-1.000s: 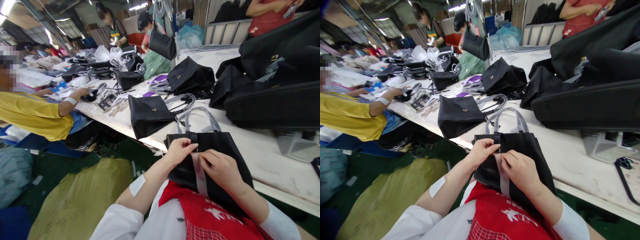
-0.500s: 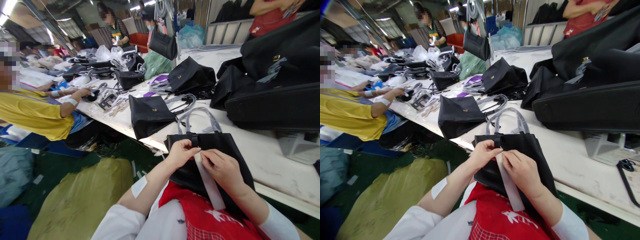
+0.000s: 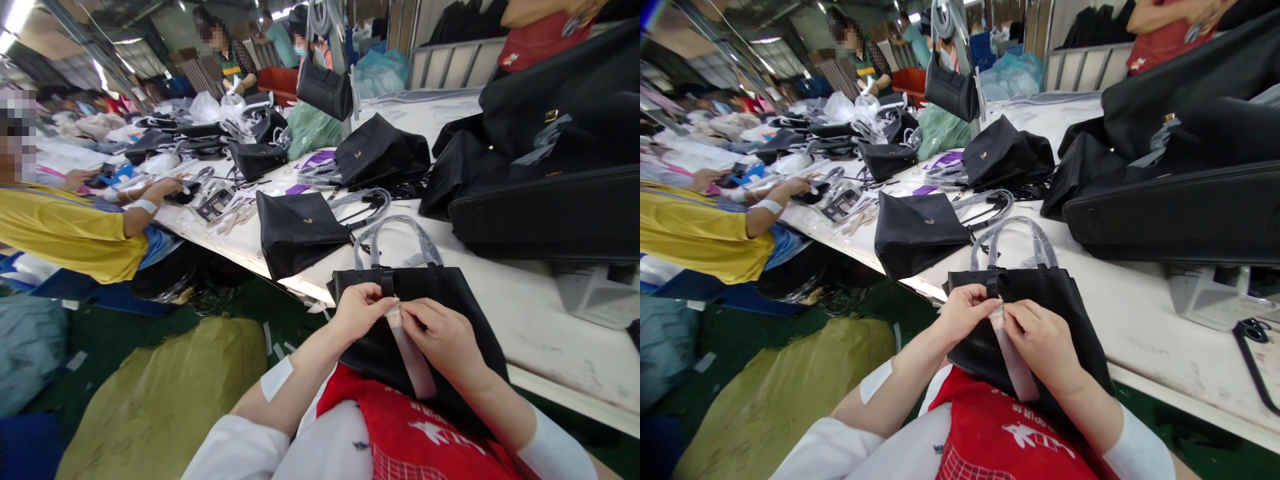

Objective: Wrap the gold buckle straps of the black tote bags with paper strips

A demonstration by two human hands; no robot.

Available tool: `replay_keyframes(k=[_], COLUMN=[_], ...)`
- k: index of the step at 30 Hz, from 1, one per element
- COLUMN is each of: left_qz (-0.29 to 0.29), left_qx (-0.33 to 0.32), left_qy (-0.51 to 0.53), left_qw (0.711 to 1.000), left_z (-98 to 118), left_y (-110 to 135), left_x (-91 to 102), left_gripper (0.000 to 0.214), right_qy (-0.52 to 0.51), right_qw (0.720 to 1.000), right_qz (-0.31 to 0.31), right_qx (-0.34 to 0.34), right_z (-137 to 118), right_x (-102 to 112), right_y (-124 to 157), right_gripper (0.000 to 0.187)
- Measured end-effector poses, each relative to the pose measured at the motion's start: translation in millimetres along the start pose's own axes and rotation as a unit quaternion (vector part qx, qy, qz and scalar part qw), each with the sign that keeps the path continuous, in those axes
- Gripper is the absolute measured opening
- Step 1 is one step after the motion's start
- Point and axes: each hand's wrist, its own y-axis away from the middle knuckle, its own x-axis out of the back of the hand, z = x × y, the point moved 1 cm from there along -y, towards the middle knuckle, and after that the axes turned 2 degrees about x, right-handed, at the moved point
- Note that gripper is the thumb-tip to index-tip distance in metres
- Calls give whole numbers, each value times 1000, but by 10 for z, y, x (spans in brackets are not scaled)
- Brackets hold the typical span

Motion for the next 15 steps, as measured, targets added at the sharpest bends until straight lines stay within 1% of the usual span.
replay_keyframes(k=[4, 6, 11, 13, 15], left_qz=[24, 27, 7, 1, -8], left_qx=[10, 13, 32, 29, 20], left_qy=[22, 29, 43, 43, 21], left_qw=[999, 999, 999, 999, 1000], left_z=[-56, -65, 1, 31, 45], left_y=[-14, -15, 29, 44, 45], left_x=[1, 2, -4, 1, 24], left_gripper=[37, 37, 39, 39, 39], right_qy=[7, 3, -3, -6, -21], right_qw=[1000, 1000, 1000, 1000, 999], right_qz=[-18, -23, -18, -25, -37], right_qx=[-2, -3, 0, -1, -15], right_z=[2, 6, 3, 6, 24], right_x=[1, -5, -18, -29, -42], right_y=[-5, -3, -1, -2, -9], right_gripper=[21, 20, 22, 22, 21])
